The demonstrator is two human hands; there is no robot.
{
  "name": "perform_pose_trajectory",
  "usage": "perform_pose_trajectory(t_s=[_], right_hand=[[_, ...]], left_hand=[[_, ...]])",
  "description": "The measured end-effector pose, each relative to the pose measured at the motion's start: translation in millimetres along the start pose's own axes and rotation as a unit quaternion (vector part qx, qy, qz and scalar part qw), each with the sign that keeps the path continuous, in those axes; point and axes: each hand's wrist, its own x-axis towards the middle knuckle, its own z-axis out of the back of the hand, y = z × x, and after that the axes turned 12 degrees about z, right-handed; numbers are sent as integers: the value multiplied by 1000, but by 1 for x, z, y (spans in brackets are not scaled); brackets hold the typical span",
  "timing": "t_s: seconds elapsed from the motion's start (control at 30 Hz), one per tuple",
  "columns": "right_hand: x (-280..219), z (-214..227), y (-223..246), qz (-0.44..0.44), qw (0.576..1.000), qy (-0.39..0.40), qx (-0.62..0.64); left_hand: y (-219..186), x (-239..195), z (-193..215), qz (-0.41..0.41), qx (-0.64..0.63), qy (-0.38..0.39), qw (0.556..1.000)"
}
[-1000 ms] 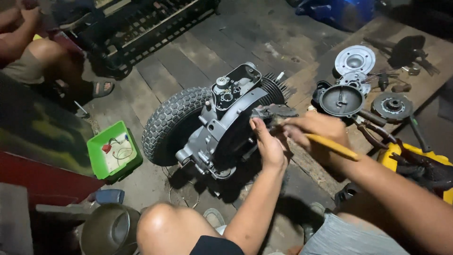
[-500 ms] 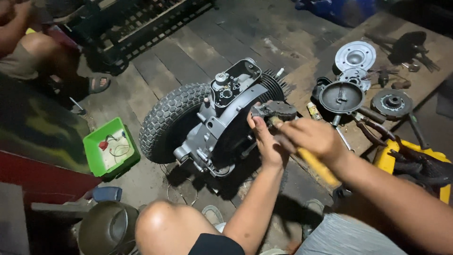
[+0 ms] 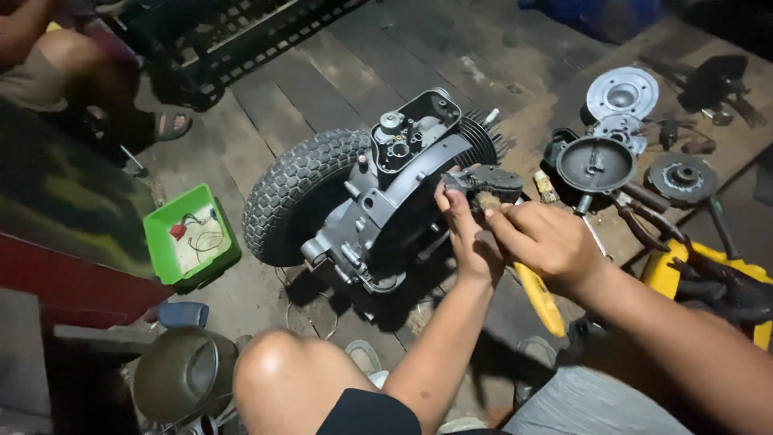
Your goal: A person is meticulously cleaning a disassembled engine component using a brush and a small scraping tool while sitting on a workshop floor.
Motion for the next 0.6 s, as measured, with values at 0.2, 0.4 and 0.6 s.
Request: perform_pose_trajectory(t_s=[0.2,0.4,0.6], right_hand=[[11,35,-12,-296,915,-38,273],[1,33,-29,-162,970,-166,75],[-5,39,-49,-204,965,21,166]], left_hand=[[-27,8,-17,103,-200,73,972],[-68,-8,-27,190,-161,110,962],[-34,2,-13,157,-244,289,912]])
